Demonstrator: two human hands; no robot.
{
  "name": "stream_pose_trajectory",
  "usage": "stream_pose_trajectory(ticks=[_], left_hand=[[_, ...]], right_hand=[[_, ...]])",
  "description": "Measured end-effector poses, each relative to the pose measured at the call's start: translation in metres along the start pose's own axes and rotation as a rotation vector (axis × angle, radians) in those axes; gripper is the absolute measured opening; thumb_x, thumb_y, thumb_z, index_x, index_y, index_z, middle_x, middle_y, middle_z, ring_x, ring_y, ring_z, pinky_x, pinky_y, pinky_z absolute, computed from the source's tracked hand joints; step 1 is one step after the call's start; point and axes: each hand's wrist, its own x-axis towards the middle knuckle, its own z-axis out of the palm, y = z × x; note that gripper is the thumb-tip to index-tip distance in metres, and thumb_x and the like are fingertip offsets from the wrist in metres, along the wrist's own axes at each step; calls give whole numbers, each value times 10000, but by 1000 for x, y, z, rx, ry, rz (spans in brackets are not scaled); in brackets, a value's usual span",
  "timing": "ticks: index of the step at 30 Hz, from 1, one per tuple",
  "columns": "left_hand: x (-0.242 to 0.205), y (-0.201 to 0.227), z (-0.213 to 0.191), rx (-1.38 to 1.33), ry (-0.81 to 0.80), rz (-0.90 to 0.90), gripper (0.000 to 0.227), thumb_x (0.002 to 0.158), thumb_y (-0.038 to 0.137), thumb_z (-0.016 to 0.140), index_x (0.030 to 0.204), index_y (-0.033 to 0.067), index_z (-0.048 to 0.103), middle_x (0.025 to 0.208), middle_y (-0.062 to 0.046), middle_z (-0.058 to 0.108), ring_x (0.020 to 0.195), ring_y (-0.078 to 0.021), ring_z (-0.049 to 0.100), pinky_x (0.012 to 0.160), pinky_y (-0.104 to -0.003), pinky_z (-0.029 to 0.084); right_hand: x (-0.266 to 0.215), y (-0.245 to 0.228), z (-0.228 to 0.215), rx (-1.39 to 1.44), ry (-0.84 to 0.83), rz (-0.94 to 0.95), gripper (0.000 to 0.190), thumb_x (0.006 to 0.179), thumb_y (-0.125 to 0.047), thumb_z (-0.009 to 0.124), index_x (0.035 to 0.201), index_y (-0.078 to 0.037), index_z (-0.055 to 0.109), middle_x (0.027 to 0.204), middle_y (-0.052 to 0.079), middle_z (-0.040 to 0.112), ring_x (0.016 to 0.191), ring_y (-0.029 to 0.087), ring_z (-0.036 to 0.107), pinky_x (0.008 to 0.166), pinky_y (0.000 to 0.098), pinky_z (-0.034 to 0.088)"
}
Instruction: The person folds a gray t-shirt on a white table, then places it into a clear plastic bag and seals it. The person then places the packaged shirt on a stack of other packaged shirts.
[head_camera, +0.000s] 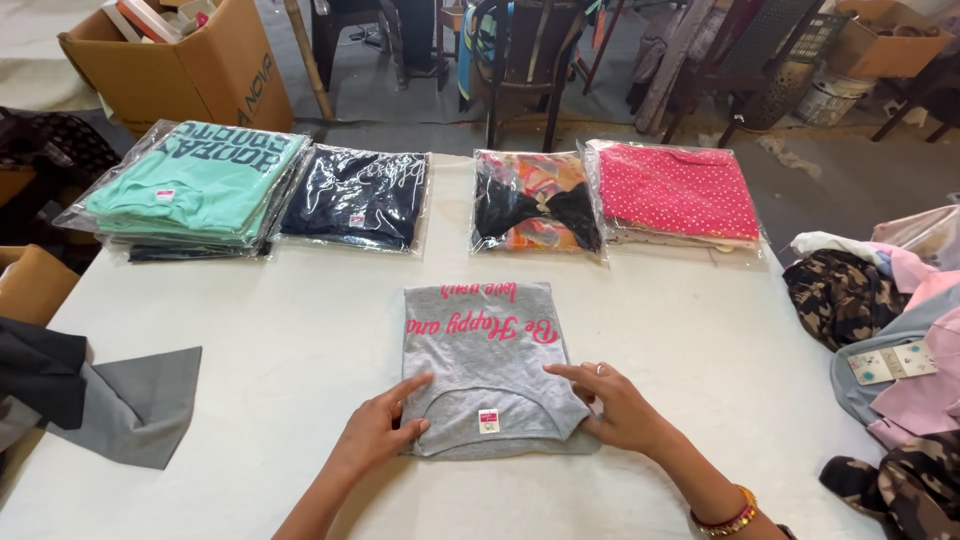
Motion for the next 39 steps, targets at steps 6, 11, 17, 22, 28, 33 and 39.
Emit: stream_pose_trajectory(ticks=[6, 11, 17, 22, 28, 33, 39], left_hand=[[-2, 4, -4, -6, -38, 16, 621, 812, 283, 799, 1394, 379, 603, 568, -29, 540, 529, -160, 505, 583, -368, 441], [-2, 3, -5, -15, -71, 13, 635, 811, 282, 804, 1405, 368, 595, 571, -30, 537, 538, -163, 502, 585, -367, 434], [0, 0, -3, -8, -65, 32, 646, 808, 287, 807, 1410, 359, 584, 587, -34, 547, 553, -165, 519, 595, -370, 444], [2, -1, -3, 16, -72, 26, 664, 805, 293, 803, 1422, 377, 570, 600, -44, 544, 564, -176, 522, 601, -377, 446], [2, -3, -2, 13, -63, 66, 664, 795, 296, 807, 1410, 376, 567, 606, -37, 574, 564, -178, 556, 598, -372, 461], [-3, 4, -9, -12, -81, 47, 647, 822, 276, 777, 1424, 383, 566, 566, -41, 538, 536, -182, 512, 581, -372, 441], [-9, -3, -12, -15, -101, 36, 581, 847, 291, 776, 1398, 391, 622, 558, -50, 497, 537, -185, 446, 570, -384, 419]], right_hand=[[0, 32, 21, -132, -42, 77, 762, 737, 107, 561, 1405, -250, 650, 839, 40, 639, 777, 187, 638, 748, 347, 538], [2, 26, 17, -12, 15, 205, 567, 791, 60, 637, 1282, -217, 698, 845, 34, 701, 569, 142, 593, 598, 302, 551], [5, 10, 15, 102, -76, 364, 704, 717, 128, 573, 1320, -221, 675, 767, 18, 648, 548, 100, 535, 569, 270, 511], [1, 13, 15, 206, 1, 241, 675, 670, 139, 622, 1275, -151, 697, 719, 31, 568, 610, 89, 503, 575, 263, 476], [2, 31, 14, 232, -23, 260, 584, 766, 123, 632, 1285, -135, 707, 790, 43, 603, 693, 93, 543, 643, 259, 500], [2, -15, -11, 20, -22, -7, 471, 661, 98, 711, 1042, -169, 789, 1158, 55, 626, 791, 146, 645, 619, 279, 566], [-16, 2, -13, -105, 6, -76, 319, 670, 42, 747, 914, -161, 778, 1102, -3, 704, 968, 189, 694, 792, 338, 579]])
